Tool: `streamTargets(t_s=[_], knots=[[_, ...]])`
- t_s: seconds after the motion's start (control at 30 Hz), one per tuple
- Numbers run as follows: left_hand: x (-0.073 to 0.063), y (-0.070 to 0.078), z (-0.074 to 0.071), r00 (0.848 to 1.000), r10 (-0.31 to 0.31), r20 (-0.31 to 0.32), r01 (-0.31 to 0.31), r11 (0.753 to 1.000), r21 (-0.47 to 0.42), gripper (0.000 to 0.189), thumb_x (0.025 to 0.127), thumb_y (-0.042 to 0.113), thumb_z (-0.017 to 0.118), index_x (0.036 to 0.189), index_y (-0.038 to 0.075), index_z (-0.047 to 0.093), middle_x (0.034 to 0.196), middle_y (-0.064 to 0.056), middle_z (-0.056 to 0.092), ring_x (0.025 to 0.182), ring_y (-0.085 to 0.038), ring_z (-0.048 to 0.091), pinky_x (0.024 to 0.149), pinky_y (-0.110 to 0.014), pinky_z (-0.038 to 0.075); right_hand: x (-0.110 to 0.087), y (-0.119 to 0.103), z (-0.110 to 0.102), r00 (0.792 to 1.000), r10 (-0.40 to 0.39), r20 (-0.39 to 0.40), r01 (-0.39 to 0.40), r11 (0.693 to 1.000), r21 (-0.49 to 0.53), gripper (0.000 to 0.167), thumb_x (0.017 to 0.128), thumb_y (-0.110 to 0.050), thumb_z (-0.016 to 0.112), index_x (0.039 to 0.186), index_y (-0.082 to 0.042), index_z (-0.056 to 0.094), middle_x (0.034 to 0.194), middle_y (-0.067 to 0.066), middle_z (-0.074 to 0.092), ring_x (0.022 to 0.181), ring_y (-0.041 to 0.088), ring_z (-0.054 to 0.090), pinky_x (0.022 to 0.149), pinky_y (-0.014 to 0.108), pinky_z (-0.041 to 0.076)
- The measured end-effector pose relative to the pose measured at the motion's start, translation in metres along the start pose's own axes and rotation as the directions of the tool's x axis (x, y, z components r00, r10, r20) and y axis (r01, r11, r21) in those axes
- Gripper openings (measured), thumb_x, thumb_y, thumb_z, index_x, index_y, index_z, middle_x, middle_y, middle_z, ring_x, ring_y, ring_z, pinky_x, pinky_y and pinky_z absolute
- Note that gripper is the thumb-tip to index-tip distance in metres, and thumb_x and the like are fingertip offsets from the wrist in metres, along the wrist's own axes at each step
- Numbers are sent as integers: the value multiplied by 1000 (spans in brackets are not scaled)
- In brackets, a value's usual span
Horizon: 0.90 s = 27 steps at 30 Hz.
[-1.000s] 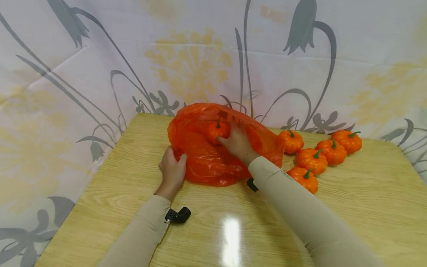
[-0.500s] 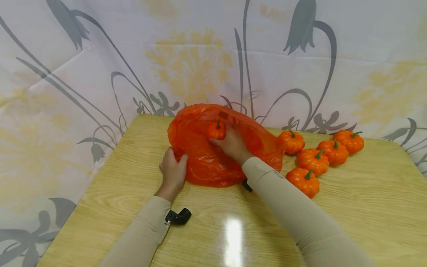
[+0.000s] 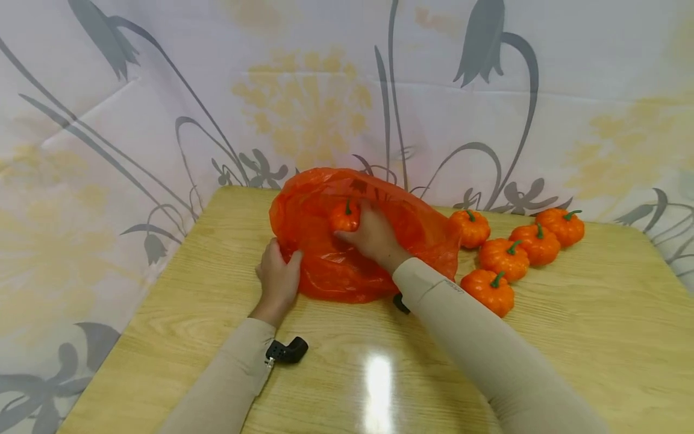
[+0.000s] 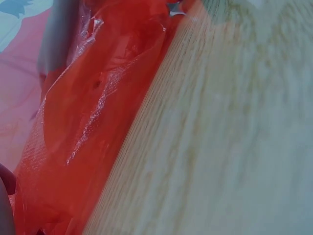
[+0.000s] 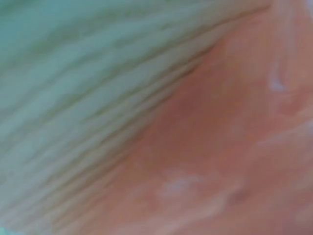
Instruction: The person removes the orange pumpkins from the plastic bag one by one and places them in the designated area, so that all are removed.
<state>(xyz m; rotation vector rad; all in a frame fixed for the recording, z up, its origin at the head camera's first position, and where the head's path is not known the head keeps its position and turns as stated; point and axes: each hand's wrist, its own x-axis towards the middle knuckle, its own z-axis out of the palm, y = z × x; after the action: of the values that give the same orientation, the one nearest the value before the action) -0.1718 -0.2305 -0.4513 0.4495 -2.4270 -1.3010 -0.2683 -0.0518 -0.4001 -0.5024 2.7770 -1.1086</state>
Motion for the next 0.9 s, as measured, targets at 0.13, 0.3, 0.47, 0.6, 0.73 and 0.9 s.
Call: streamTargets(t_s=[0.13, 0.3, 0.47, 0.6, 0.73, 0.9], knots=[[0, -1, 0, 1000, -8, -1, 8, 1000, 1, 39, 92, 23, 57, 122, -3, 53, 122, -21, 59, 119, -39, 51, 106, -55, 23, -8, -6, -4, 1000, -26, 11, 26, 1000, 3, 81, 83, -36, 81, 143, -6, 37, 131, 13, 60, 117, 30, 60, 104, 43, 50], [1, -1, 0, 1000, 0, 10, 0, 1000, -1, 38, 93, 24, 56, 120, -2, 53, 120, -21, 59, 118, -39, 51, 104, -54, 23, -23, -12, -10, 999, -45, 12, 45, 998, 43, 81, 80, -37, 83, 141, -8, 38, 130, 11, 60, 115, 28, 62, 101, 43, 51], [0, 0, -1, 1000, -3, 16, 3, 1000, -11, 38, 93, 23, 56, 122, -2, 52, 121, -21, 59, 119, -38, 50, 104, -54, 22, -38, -15, -16, 996, -88, 27, 86, 995, 50, 83, 79, -38, 84, 143, -9, 39, 133, 9, 58, 117, 26, 60, 102, 42, 51], [0, 0, -2, 1000, -5, 19, 5, 1000, -7, 39, 93, 23, 56, 122, -2, 52, 122, -22, 58, 119, -39, 49, 104, -54, 22, -50, -15, -20, 991, -127, 37, 126, 992, 27, 90, 80, -41, 83, 150, -10, 37, 144, 8, 53, 127, 26, 55, 107, 43, 47], [1, -1, -2, 1000, -4, 20, 4, 1000, -2, 38, 93, 24, 55, 121, -2, 52, 121, -21, 58, 119, -38, 50, 104, -54, 23, -62, -14, -26, 985, -166, 42, 165, 986, 32, 89, 80, -40, 83, 152, -11, 38, 149, 9, 49, 134, 28, 51, 110, 45, 44], [1, 1, -2, 1000, 4, 22, -4, 1000, -2, 35, 93, 23, 55, 118, -2, 52, 118, -21, 59, 117, -38, 51, 101, -54, 24, -77, -9, -33, 979, -202, 43, 200, 979, 36, 88, 78, -40, 84, 150, -13, 42, 149, 7, 49, 133, 28, 52, 106, 46, 48]])
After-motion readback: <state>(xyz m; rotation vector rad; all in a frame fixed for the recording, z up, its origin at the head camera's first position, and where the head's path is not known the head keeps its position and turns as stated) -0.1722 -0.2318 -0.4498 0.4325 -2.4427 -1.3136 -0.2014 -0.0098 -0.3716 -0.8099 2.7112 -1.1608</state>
